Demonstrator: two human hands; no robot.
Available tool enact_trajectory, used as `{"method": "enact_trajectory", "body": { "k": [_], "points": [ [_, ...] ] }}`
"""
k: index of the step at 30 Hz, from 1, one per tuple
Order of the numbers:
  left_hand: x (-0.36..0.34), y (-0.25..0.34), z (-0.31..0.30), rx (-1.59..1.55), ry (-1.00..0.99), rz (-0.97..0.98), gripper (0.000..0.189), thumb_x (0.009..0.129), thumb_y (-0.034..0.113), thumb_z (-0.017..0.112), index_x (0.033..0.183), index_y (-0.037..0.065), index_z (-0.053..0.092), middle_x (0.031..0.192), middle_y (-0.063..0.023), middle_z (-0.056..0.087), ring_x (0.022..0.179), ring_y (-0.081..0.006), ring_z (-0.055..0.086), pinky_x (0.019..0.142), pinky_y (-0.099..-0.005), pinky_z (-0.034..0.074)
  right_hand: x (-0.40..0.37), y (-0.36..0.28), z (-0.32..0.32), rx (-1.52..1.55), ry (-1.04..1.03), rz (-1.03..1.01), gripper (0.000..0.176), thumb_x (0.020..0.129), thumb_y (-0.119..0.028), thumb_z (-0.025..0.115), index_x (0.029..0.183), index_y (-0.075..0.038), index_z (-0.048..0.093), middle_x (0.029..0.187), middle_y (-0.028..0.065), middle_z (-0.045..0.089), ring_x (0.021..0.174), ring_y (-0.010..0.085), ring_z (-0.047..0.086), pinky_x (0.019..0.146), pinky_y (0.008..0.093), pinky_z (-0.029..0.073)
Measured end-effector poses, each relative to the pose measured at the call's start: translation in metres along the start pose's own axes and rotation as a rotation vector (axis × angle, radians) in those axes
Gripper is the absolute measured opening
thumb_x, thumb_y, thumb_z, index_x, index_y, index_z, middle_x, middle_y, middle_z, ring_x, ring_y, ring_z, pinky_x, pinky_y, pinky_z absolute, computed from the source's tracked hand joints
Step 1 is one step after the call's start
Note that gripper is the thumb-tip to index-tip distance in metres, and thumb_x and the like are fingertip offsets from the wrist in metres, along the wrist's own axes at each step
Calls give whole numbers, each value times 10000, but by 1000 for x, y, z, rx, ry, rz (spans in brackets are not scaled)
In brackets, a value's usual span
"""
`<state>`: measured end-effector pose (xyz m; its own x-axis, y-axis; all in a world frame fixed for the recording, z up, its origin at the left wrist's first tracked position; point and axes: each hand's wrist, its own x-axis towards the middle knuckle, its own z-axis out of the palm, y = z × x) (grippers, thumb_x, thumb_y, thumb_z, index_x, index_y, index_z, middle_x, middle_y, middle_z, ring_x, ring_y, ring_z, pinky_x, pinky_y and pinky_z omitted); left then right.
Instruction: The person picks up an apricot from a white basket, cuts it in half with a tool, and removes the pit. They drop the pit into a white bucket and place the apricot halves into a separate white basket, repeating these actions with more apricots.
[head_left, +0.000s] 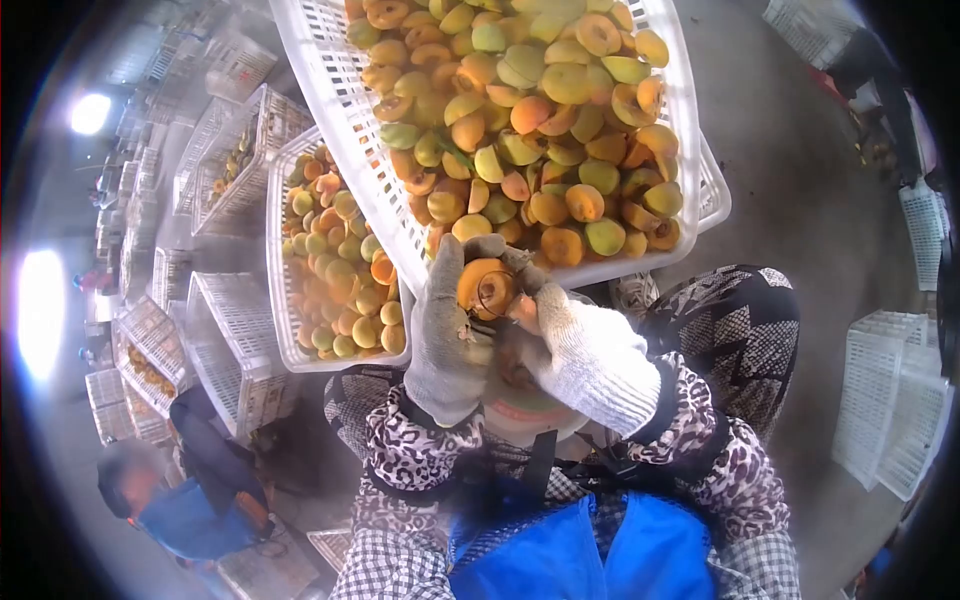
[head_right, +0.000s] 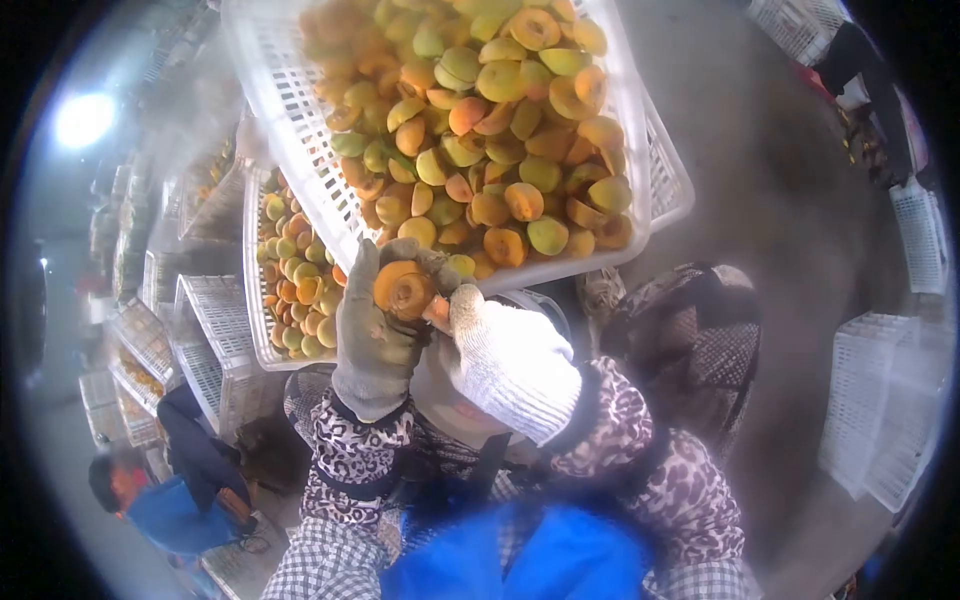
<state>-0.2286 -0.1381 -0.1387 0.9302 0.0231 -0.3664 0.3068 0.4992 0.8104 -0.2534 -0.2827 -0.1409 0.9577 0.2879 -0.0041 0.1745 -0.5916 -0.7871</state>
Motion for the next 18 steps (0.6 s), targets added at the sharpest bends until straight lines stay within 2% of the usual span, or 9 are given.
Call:
{"method": "enact_trajectory", "body": {
  "k": [2, 3, 6, 8, 9, 10, 13, 15, 18],
  "points": [
    [-5, 2, 6, -68, 63, -58, 402, 1021, 379, 394, 1033, 3, 535, 921, -142, 619, 867, -259, 647, 814, -373, 555, 3, -10, -4, -126, -143, 85, 225, 807, -122, 645, 989, -25, 554, 710, 80, 616, 609, 264, 636, 547, 353, 513],
    [-5, -5, -1, -72, 70, -62, 402, 1021, 379, 394, 1033, 3, 535, 921, -142, 619, 867, -259, 647, 814, -373, 555, 3, -8, -2, -126, -151, 88, 225, 807, -122, 645, 989, -25, 554, 710, 80, 616, 609, 264, 636, 547, 353, 513],
    [-5, -17, -15, 610, 66, 322, 388, 1021, 351, 393, 1033, -4, 550, 930, -148, 630, 871, -251, 649, 797, -366, 557, -2, 6, 16, -148, -197, -49, 384, 883, -187, 578, 1177, 48, 504, 711, 162, 623, 604, 348, 626, 564, 399, 524],
    [-5, -7, -12, 10, 84, 13, 342, 1020, 299, 405, 1029, -8, 556, 937, -136, 632, 872, -232, 651, 785, -355, 559, -11, 15, 38, -250, -89, -55, 270, 870, -189, 573, 1060, -1, 534, 766, 127, 629, 679, 287, 655, 584, 391, 533],
    [-4, -8, -17, 10, 84, 12, 342, 1020, 299, 405, 1029, -8, 556, 937, -136, 632, 872, -232, 651, 785, -355, 559, -13, 20, 45, -284, -52, -56, 234, 866, -190, 572, 1021, -17, 544, 784, 115, 630, 704, 267, 665, 590, 388, 536],
    [-2, -12, -24, 375, 77, 188, 320, 1017, 278, 419, 1029, -10, 559, 939, -132, 633, 874, -225, 651, 773, -347, 559, -10, 22, 46, -198, -95, -61, 230, 875, -181, 557, 1032, -15, 538, 803, 129, 633, 714, 277, 665, 599, 399, 538],
    [-1, -13, -38, 925, 76, 409, 282, 1011, 242, 444, 1033, -15, 560, 928, -124, 637, 863, -218, 653, 744, -329, 558, 1, 13, 34, -130, -212, 37, 223, 885, -156, 535, 1057, -14, 522, 830, 148, 639, 725, 305, 663, 610, 415, 539],
    [-2, -7, -41, 1107, 89, 456, 268, 1008, 228, 456, 1038, -18, 559, 915, -120, 640, 850, -218, 654, 729, -319, 557, 6, 4, 27, -151, -291, 135, 223, 888, -140, 528, 1071, -15, 513, 839, 153, 644, 726, 322, 661, 612, 419, 539],
    [-7, 8, -32, 1307, -150, 679, 280, 996, 239, 487, 1033, -29, 563, 886, -121, 643, 818, -220, 658, 699, -309, 556, 7, 1, 27, -275, -266, 112, 251, 880, -183, 557, 1056, -9, 513, 820, 170, 649, 712, 357, 654, 619, 427, 535]
  ]
}}
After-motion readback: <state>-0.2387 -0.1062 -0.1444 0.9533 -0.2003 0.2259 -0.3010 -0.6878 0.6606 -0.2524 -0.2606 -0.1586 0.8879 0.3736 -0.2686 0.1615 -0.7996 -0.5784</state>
